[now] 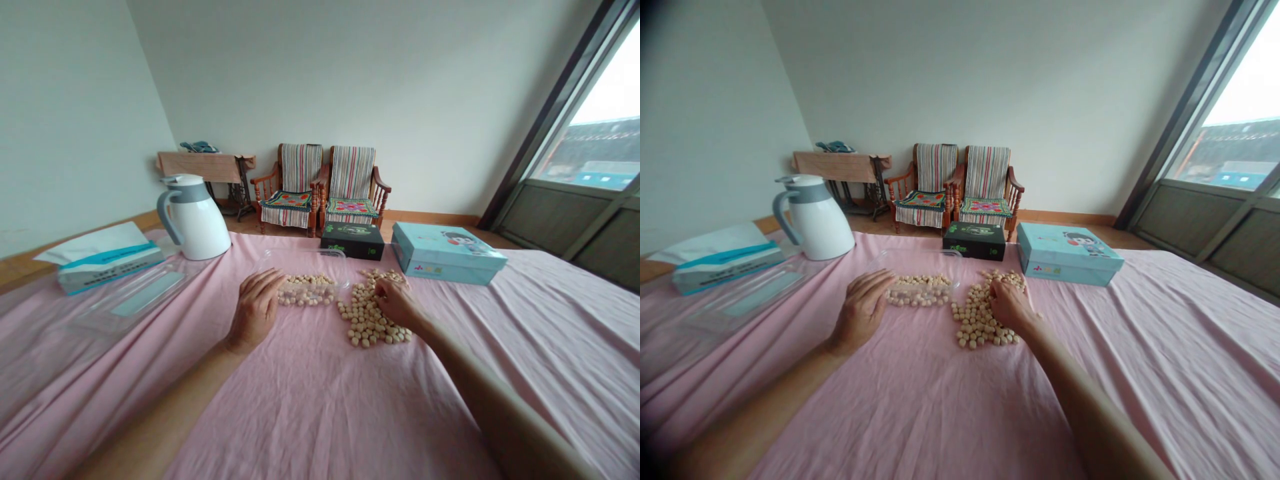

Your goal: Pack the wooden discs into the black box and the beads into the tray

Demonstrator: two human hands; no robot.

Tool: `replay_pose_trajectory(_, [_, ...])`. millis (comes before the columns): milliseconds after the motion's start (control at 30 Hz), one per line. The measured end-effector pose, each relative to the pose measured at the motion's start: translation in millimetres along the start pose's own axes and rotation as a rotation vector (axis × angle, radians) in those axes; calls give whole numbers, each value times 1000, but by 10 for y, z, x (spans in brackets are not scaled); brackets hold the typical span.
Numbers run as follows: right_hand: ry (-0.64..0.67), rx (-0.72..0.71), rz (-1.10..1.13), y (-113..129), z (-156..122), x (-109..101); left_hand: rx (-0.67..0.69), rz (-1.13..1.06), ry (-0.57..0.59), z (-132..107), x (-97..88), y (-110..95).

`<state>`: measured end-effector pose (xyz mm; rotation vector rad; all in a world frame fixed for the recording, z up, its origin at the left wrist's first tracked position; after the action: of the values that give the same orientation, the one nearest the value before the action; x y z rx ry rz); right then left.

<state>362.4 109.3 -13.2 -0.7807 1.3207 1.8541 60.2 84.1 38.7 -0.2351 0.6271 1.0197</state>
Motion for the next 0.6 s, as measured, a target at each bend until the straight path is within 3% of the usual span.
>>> replay_pose_trajectory(167, [2, -5, 22, 16, 8, 0, -124, 81, -18, -18, -38, 40])
replay_pose_trajectory(300, [-133, -22, 65, 50, 30, -171, -241, 60, -17, -51, 0, 127])
replay_pose_trajectory(467, [-217, -52, 198, 328, 62, -445, -244, -54, 20, -91, 128, 177])
replay_pose_trajectory(600, [-205, -85, 289, 686, 195, -508, -239, -55, 38, -108, 160, 204])
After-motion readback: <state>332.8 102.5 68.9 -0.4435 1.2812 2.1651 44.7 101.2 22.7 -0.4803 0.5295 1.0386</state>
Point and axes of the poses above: each hand's wrist, its own z-axis towards the middle knuckle, its own x-axis out of the palm, y = z × x, the point moved 7 cm from there along z, towards the middle knuckle, and after that the axes turned 15 degrees about z, right-handed, at the moved point
